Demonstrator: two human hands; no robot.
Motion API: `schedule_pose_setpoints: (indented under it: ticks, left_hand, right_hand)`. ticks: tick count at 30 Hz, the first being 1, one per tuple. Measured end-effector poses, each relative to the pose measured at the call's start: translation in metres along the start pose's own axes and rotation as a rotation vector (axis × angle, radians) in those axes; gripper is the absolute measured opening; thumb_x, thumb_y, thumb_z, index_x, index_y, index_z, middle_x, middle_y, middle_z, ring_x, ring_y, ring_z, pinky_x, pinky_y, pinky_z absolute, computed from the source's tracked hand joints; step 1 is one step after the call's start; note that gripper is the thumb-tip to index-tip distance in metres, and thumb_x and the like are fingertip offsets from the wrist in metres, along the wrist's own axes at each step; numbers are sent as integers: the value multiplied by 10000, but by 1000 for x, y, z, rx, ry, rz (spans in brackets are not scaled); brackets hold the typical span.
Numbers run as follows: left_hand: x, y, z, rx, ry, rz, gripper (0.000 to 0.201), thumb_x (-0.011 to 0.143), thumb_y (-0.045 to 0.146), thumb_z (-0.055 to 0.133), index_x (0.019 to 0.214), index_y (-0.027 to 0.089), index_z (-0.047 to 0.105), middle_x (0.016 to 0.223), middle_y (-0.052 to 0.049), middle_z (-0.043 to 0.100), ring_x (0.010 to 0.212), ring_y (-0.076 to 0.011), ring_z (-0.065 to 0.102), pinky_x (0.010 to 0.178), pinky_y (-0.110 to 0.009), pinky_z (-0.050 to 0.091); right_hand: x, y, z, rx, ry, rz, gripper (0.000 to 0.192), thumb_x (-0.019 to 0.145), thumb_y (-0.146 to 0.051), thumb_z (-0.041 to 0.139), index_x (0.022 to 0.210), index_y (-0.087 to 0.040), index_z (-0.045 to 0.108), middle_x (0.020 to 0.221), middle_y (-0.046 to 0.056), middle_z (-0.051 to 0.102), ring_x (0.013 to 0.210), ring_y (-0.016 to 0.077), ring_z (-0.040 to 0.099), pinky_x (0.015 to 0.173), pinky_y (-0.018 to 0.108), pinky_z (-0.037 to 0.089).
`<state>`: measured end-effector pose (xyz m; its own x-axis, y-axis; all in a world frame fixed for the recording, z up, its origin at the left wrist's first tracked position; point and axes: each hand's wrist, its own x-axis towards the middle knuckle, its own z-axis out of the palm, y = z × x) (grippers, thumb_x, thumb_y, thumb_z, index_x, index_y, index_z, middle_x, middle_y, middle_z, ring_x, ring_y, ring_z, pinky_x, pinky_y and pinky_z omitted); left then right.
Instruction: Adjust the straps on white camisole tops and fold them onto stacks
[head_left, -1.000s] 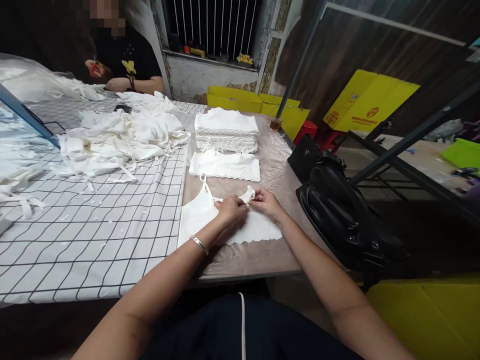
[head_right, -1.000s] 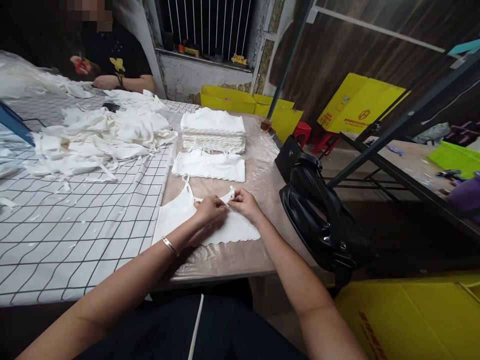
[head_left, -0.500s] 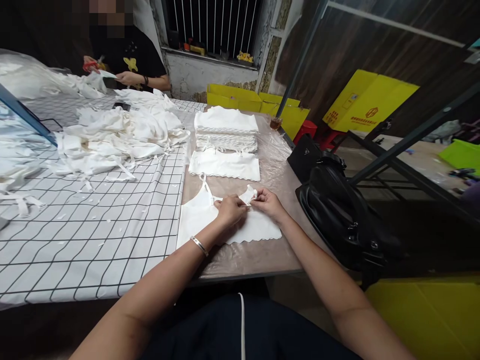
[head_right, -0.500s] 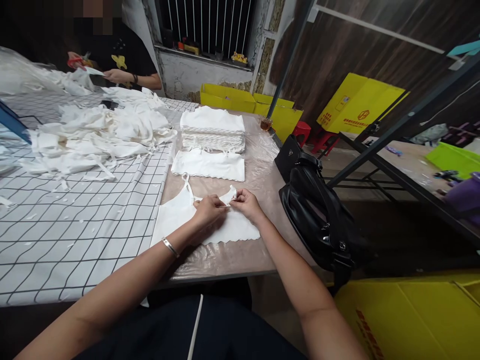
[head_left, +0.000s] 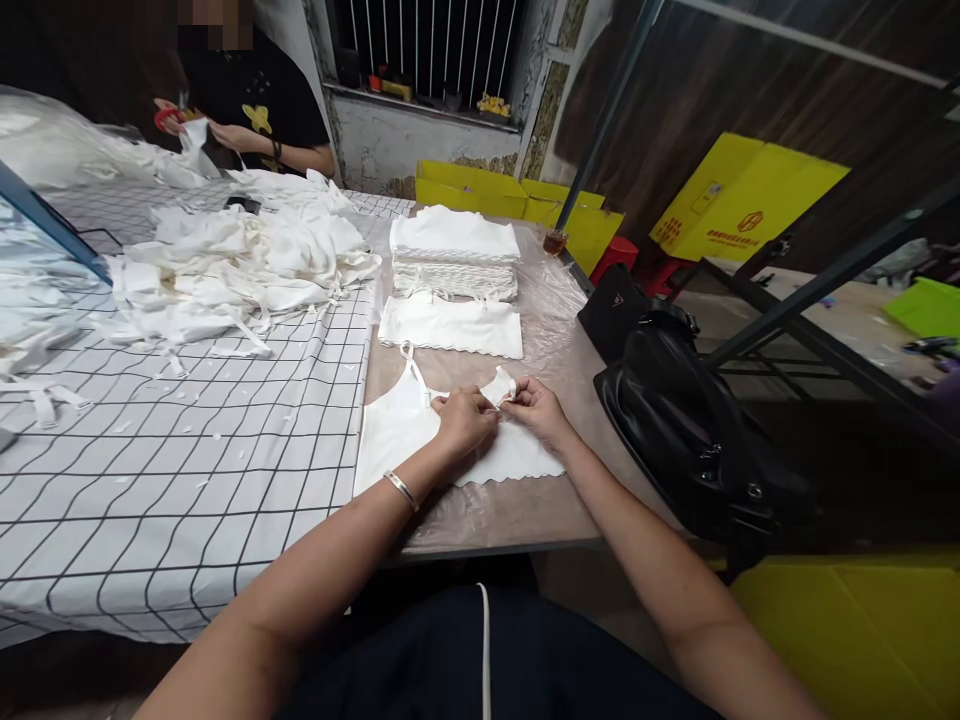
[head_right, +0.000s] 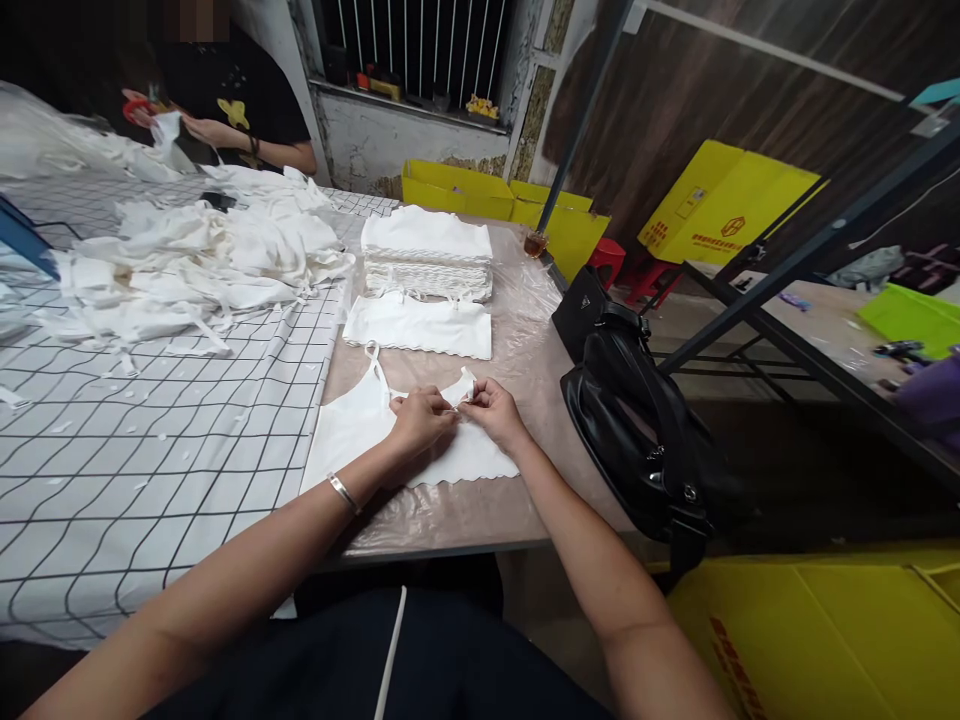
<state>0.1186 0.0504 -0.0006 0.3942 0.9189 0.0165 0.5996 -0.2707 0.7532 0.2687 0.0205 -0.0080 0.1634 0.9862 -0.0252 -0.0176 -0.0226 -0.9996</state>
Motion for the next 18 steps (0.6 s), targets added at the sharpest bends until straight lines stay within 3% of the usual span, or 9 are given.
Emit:
schedule_pose_setpoints:
  ticks: [7, 12, 15, 18]
  left_hand:
    - [-1, 2, -2, 9, -3, -22, 150, 801, 238, 620, 767, 193, 760, 903, -63, 681, 1004, -265, 578, 930, -472, 293]
    - [-1, 4, -5, 46, -21, -16, 169, 825, 258, 607, 789, 196, 760, 925, -65, 680, 1017, -273, 574, 949, -493, 310]
    - [-11, 8, -6, 225, 6, 113, 173, 858, 223, 575, 891, 194, 742, 1031, -95, 673, 1077, -292, 553, 1005, -535, 295]
    - [-33, 6, -4, 430, 30, 343, 384, 856, 218, 602, 1239, 201, 618, 1344, -133, 554, 1276, -314, 445, 1128, -554, 172]
  right_hand:
    - [0, -1, -2, -137, -8, -83, 375, 544, -353, 826, 713, -205, 526, 678, -39, 602, 660, 132, 555, 667, 267, 443]
    - [0, -7, -7, -285, 3, -126, 242, 570, -287, 765, 710, -197, 589, 672, -34, 596, 629, 121, 516, 630, 255, 413]
    - [-1, -9, -8, -231, -17, 4, 219, 557, -272, 751, 719, -189, 629, 663, -26, 601, 610, 125, 517, 611, 256, 417]
    - [8, -15, -11, -4, -39, 155, 200, 568, -257, 732, 715, -196, 611, 685, -9, 623, 647, 147, 558, 632, 267, 454]
